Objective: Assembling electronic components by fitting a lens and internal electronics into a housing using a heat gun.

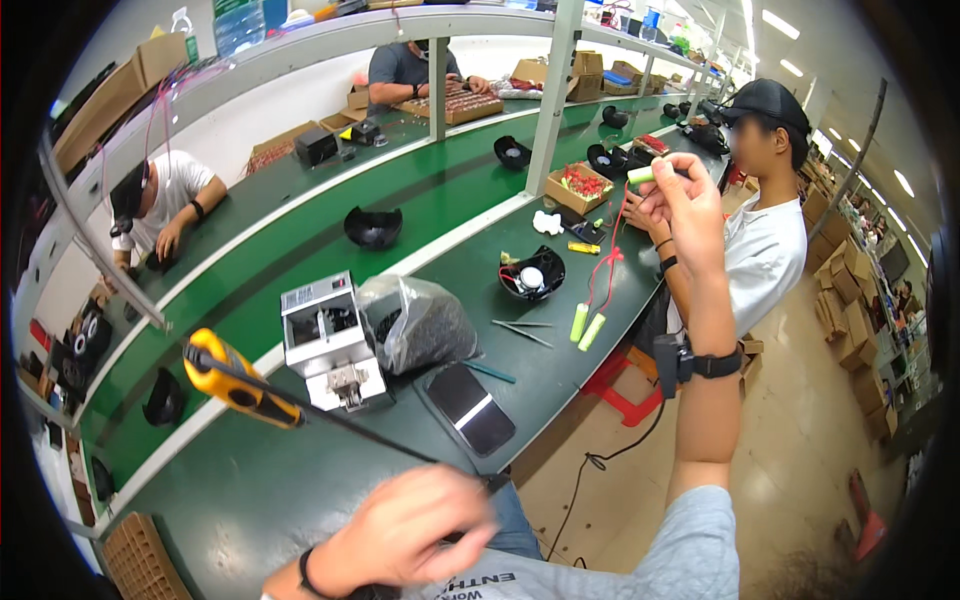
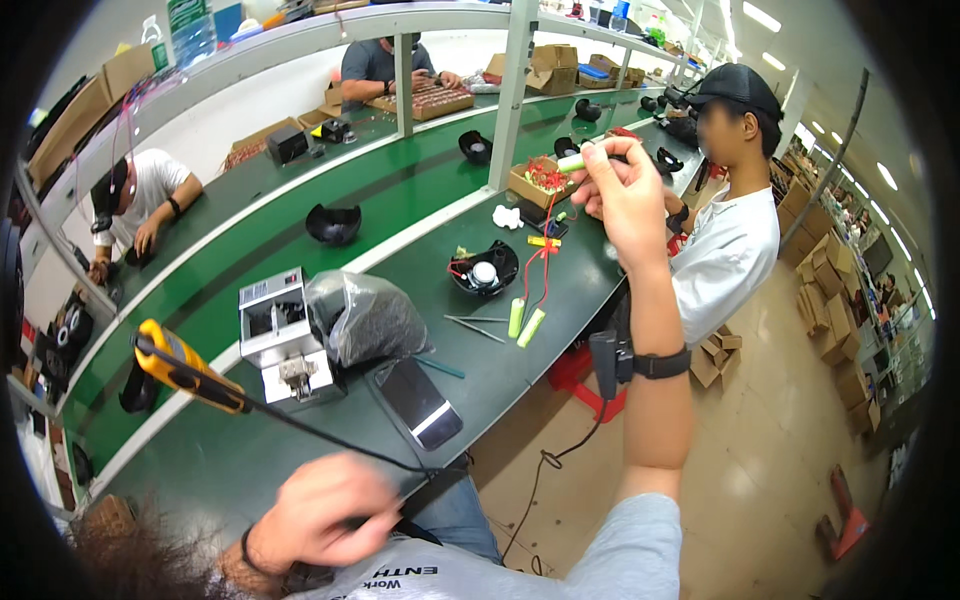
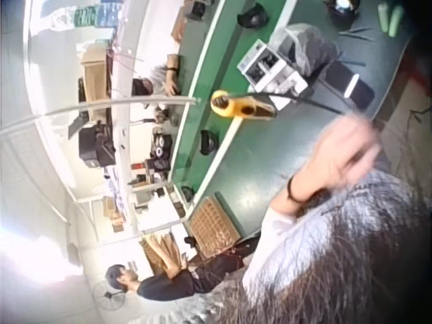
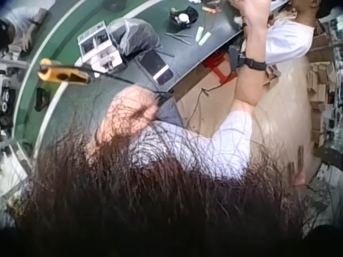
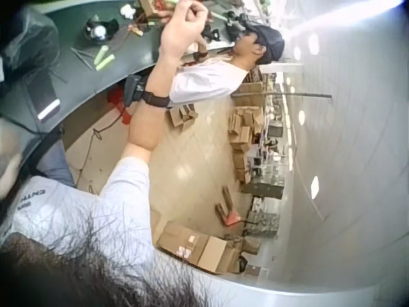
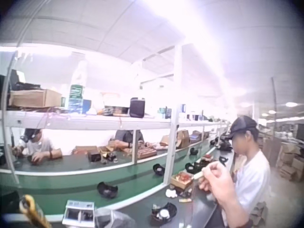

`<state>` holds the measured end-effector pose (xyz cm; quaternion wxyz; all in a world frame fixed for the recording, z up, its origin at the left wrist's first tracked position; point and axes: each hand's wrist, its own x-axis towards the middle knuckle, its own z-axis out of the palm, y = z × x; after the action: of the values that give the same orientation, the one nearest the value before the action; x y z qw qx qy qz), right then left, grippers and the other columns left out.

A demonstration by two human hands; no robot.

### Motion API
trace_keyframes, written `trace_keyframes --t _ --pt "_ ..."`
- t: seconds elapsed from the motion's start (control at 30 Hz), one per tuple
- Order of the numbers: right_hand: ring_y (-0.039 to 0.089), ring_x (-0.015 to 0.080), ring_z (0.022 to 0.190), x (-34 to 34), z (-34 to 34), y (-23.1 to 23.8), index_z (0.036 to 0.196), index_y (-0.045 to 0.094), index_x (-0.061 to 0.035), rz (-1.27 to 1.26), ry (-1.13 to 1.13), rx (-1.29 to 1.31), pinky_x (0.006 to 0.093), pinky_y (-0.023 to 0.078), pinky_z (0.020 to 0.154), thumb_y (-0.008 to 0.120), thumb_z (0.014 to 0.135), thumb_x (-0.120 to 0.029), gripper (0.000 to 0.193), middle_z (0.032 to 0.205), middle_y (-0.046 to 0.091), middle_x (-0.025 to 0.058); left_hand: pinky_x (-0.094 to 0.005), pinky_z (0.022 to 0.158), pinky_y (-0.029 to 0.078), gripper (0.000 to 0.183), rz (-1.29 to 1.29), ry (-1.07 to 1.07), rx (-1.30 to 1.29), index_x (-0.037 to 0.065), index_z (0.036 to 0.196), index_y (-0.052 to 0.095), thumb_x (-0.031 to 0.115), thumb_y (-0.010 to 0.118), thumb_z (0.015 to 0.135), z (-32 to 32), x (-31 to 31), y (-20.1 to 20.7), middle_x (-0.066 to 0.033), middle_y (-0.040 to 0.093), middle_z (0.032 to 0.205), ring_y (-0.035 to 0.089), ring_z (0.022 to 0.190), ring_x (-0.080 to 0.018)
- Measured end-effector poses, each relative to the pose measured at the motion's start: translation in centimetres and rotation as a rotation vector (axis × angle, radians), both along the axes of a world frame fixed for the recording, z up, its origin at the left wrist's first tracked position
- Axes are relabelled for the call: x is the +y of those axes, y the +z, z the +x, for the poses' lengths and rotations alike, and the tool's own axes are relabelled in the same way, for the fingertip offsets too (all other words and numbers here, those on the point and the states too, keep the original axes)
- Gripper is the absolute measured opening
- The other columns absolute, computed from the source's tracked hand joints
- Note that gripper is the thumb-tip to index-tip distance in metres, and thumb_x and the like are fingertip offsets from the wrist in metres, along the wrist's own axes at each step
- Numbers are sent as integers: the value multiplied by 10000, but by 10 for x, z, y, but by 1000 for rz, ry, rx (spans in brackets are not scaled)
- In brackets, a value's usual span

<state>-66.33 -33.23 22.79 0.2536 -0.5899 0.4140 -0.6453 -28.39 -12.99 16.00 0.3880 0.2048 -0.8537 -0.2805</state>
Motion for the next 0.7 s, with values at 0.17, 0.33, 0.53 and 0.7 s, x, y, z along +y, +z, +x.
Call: trace_keyframes --t 0.17,0.33,0.53,0.7 --pt "648 103 649 42 27 -41 1106 588 -60 77 102 -116 217 476 575 650 1057 -272 226 847 710 60 -447 1038 504 349 -55 293 167 -26 1241 594 141 700 954 -112 -79 -45 -253 607 1305 607 1232 -416" --pt "639 116 641 73 42 -83 1138 571 -76 165 212 -212 230 473 588 653 1056 -271 227 807 687 61 -426 1019 510 346 22 396 206 -22 1266 619 188 676 997 -153 -120 -100 -251 635 1307 627 1230 -403" --pt "646 121 693 58 28 -115 1165 562 -91 123 273 -362 240 486 619 641 1063 -265 217 847 687 61 -333 818 552 217 496 190 256 -20 1120 699 161 596 1060 -174 -150 -124 -84 739 928 703 867 -171" --pt "638 128 719 46 15 -151 1199 543 -96 130 196 -469 250 489 638 612 1077 -243 203 891 677 56 -281 792 548 217 646 111 300 -30 1131 707 131 571 1076 -178 -171 -139 -42 716 912 671 839 -116"
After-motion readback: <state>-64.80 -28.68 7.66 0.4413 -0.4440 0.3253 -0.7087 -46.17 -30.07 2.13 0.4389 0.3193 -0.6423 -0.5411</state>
